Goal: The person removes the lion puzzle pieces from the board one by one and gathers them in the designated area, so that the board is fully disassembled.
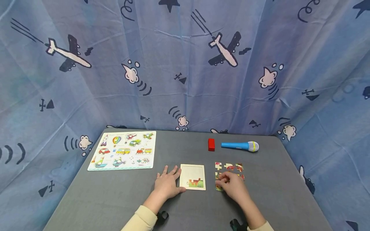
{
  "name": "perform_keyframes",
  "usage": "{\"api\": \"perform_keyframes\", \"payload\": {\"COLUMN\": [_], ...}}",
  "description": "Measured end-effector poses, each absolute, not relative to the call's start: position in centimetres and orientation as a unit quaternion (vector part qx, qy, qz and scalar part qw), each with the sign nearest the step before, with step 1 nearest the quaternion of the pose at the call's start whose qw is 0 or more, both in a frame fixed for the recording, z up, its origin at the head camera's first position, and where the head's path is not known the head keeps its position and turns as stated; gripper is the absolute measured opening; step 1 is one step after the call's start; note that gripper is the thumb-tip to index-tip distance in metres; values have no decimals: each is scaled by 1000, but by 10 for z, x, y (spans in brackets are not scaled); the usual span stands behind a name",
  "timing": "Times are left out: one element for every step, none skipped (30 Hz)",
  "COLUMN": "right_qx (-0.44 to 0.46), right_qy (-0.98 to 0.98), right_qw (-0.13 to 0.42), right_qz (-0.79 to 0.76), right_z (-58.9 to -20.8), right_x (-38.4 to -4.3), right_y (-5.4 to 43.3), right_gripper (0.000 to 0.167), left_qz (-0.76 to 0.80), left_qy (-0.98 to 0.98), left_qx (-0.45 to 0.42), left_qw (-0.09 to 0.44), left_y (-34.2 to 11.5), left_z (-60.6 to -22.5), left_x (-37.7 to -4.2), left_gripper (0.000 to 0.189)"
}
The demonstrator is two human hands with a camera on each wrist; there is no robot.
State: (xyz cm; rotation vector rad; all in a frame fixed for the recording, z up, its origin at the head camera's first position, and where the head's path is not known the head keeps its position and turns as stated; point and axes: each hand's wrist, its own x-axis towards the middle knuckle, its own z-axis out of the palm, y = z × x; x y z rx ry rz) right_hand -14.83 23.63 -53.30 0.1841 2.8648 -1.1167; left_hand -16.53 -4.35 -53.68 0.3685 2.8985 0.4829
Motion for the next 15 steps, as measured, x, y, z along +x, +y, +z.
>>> {"api": "perform_keyframes", "payload": {"right_qx": [57, 55, 52, 50, 46, 42, 38, 35, 32, 29, 26, 24, 21, 18, 14], "right_qy": [929, 928, 927, 925, 924, 923, 922, 921, 920, 918, 917, 915, 914, 912, 911], "right_qw": [28, 28, 27, 27, 27, 26, 26, 27, 28, 29, 30, 32, 31, 31, 31], "right_qz": [-365, -368, -371, -375, -379, -383, -384, -387, -390, -395, -398, -402, -405, -408, -411], "right_z": [-531, -529, -527, -526, -525, -523, -523, -522, -521, -520, -519, -518, -518, -518, -518], "right_x": [-149, -150, -151, -152, -152, -153, -153, -154, -154, -155, -155, -155, -156, -156, -157], "right_y": [234, 231, 228, 225, 222, 219, 216, 212, 209, 206, 203, 200, 197, 193, 190], "right_gripper": [15, 15, 14, 13, 12, 12, 11, 11, 11, 10, 11, 11, 11, 11, 11], "left_qz": [163, 164, 164, 164, 165, 165, 165, 165, 165, 165, 165, 166, 166, 164, 163], "left_qy": [975, 975, 975, 975, 974, 974, 974, 974, 975, 974, 974, 974, 974, 974, 975], "left_qx": [124, 123, 123, 123, 123, 123, 123, 123, 123, 123, 123, 123, 124, 123, 123], "left_qw": [90, 90, 90, 90, 89, 90, 90, 90, 90, 90, 90, 90, 90, 91, 92], "left_y": [-44, -44, -44, -44, -44, -44, -44, -44, -44, -44, -45, -45, -45, -45, -46], "left_z": [-537, -537, -537, -537, -537, -538, -538, -538, -538, -538, -538, -538, -538, -538, -537], "left_x": [-165, -165, -165, -165, -165, -165, -165, -165, -165, -165, -165, -165, -165, -165, -165], "left_gripper": [84, 84, 84, 84, 84, 84, 84, 84, 84, 84, 84, 84, 83, 83, 83]}}
